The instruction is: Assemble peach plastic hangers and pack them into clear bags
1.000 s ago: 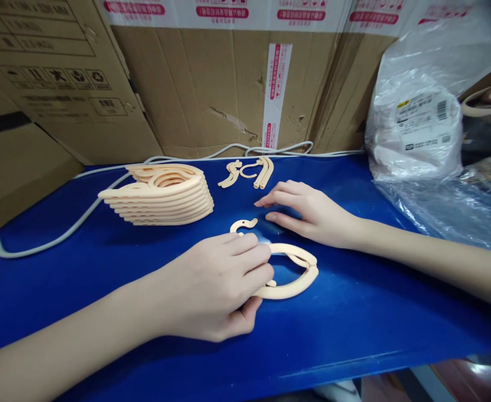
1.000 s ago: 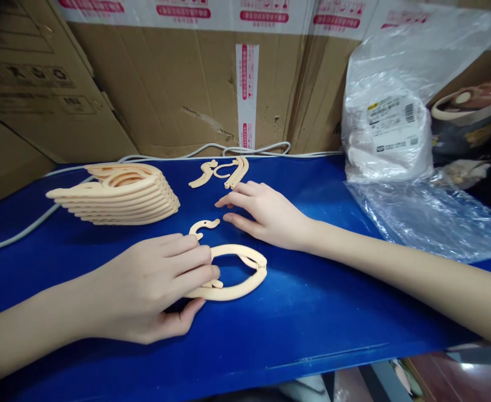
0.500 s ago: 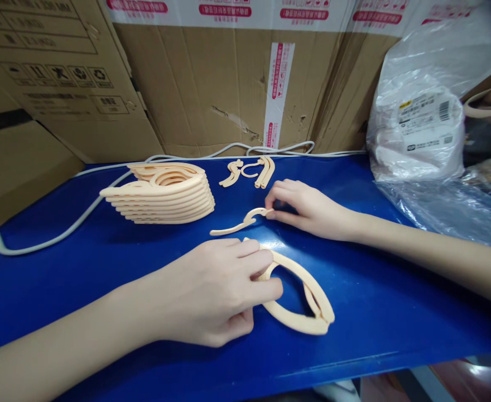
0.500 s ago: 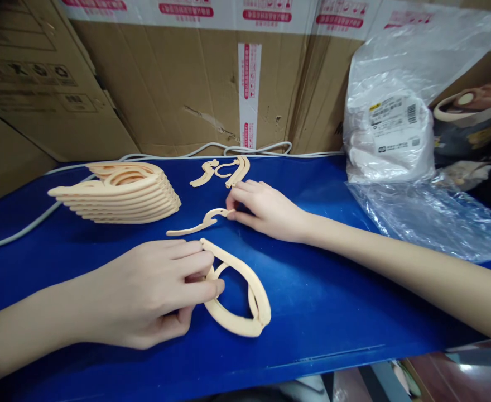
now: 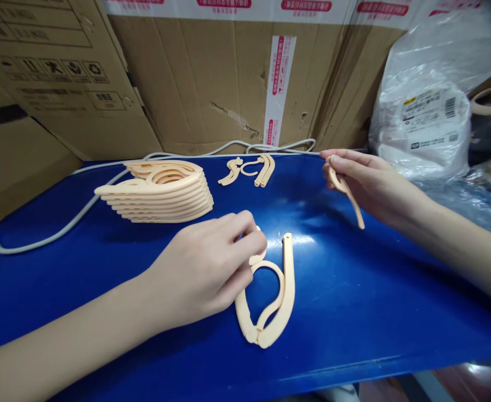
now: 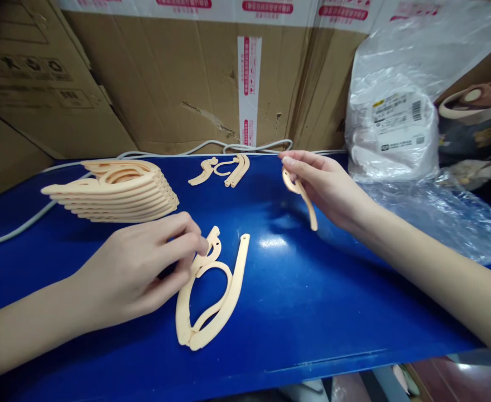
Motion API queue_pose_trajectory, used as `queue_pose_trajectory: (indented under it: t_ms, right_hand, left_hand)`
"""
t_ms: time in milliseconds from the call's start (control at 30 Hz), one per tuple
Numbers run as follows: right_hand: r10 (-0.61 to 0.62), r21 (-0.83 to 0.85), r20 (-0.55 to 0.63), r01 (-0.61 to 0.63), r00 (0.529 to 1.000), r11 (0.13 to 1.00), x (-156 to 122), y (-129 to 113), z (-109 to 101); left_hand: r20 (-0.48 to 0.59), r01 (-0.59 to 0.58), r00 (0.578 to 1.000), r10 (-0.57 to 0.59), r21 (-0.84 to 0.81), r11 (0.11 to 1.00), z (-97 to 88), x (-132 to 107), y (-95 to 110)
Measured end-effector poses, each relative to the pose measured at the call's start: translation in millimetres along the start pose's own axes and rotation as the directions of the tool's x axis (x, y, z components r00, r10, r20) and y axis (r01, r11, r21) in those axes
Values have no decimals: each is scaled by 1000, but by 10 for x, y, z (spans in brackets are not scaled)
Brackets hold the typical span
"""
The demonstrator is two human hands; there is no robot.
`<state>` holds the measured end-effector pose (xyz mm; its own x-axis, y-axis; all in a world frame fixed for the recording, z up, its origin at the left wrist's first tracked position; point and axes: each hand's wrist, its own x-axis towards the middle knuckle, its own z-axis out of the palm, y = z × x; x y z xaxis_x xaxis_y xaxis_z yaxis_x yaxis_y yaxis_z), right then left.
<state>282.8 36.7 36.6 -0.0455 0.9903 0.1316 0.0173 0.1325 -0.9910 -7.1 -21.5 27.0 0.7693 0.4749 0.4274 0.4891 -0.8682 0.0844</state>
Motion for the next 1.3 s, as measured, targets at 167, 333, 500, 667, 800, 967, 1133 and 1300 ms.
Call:
queue_pose_trajectory:
  t_ms: [167,333,500,667,800,967,1133,1300]
  right_hand:
    - [54,-126,88,-42,995,991,-137,-21,78]
    - [-11,-511,315,179,949,840,-340,-48,153]
    - [-78,-645,470,402,879,650,-448,12,170]
    - [-142,-645,586,566,798,513,-430,57,179]
    - [-132,-647,633,615,763,451,-424,26,189]
    - [-97,-666,654,632,750,397,-445,1,201]
    - [-68,-685,651,624,756,375,-472,12,222]
    - [-105,-673,671,662,734,331,-476,28,228]
  left_hand:
    - [54,208,976,-212,69,976,-8,17,78]
    - [100,212,969,-227,138,968,-6,22,55]
    - [102,183,974,-202,169,968,-45,36,-23]
    - [52,176,980,-191,206,963,11,29,-117]
    - [-9,165,985,-170,292,942,82,-9,-170]
    - [-47,132,991,-123,357,925,116,-37,-220]
    - [-34,115,993,-110,363,924,106,-20,-233]
    - [-14,52,999,-51,392,918,71,-17,-259]
